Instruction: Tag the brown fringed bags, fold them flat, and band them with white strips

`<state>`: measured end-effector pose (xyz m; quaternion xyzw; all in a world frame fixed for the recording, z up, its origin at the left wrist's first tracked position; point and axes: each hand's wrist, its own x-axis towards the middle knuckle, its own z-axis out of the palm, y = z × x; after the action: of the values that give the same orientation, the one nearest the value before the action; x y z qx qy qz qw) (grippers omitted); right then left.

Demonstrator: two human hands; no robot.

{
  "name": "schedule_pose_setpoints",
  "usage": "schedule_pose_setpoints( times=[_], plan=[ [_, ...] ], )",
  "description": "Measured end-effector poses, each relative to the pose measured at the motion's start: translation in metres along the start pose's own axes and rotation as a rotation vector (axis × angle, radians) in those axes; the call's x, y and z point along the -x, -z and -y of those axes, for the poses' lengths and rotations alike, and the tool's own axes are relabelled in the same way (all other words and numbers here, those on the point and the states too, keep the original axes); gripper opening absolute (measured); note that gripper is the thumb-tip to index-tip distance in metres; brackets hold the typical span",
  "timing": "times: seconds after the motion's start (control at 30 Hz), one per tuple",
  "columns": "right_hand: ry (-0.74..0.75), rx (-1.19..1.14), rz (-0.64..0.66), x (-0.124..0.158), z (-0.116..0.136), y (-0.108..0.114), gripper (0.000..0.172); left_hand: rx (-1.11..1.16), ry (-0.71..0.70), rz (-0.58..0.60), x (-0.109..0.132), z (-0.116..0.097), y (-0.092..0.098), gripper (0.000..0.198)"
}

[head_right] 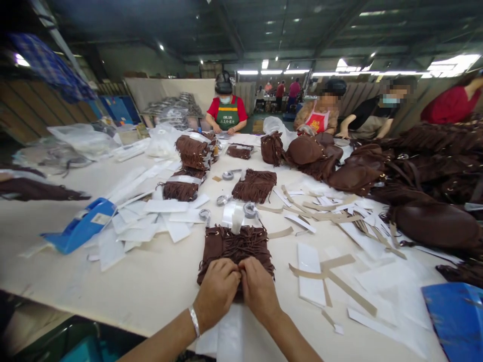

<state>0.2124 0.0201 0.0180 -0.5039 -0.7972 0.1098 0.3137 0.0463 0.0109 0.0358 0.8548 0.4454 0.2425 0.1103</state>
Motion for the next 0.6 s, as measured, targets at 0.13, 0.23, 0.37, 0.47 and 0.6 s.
schedule_pose_setpoints(
  times=[0.13, 0.23, 0.37, 0.47, 0.6],
  plan=[
    [-0.046, -0.017, -0.007, 0.019, -0.008, -0.024, 0.012, -0.003, -0.06, 0.157, -0.004, 0.009, 0.0, 0.015],
    [-0.083, -0.059, -0.046, 0.032, -0.009, -0.027, 0.014, -0.088, -0.209, 0.308, -0.005, 0.02, -0.001, 0.017],
    [-0.059, -0.028, -0.068, 0.038, -0.011, -0.03, 0.017, -0.206, -0.215, 0.239, -0.007, 0.032, -0.003, 0.039],
    [-0.047, -0.004, -0.047, 0.038, -0.014, -0.034, 0.018, -0.276, -0.141, 0.199, -0.012, 0.039, -0.01, 0.05],
    [-0.029, 0.025, -0.025, 0.039, -0.016, -0.036, 0.022, -0.378, 0.047, 0.126, -0.026, 0.042, -0.019, 0.054]
  ],
)
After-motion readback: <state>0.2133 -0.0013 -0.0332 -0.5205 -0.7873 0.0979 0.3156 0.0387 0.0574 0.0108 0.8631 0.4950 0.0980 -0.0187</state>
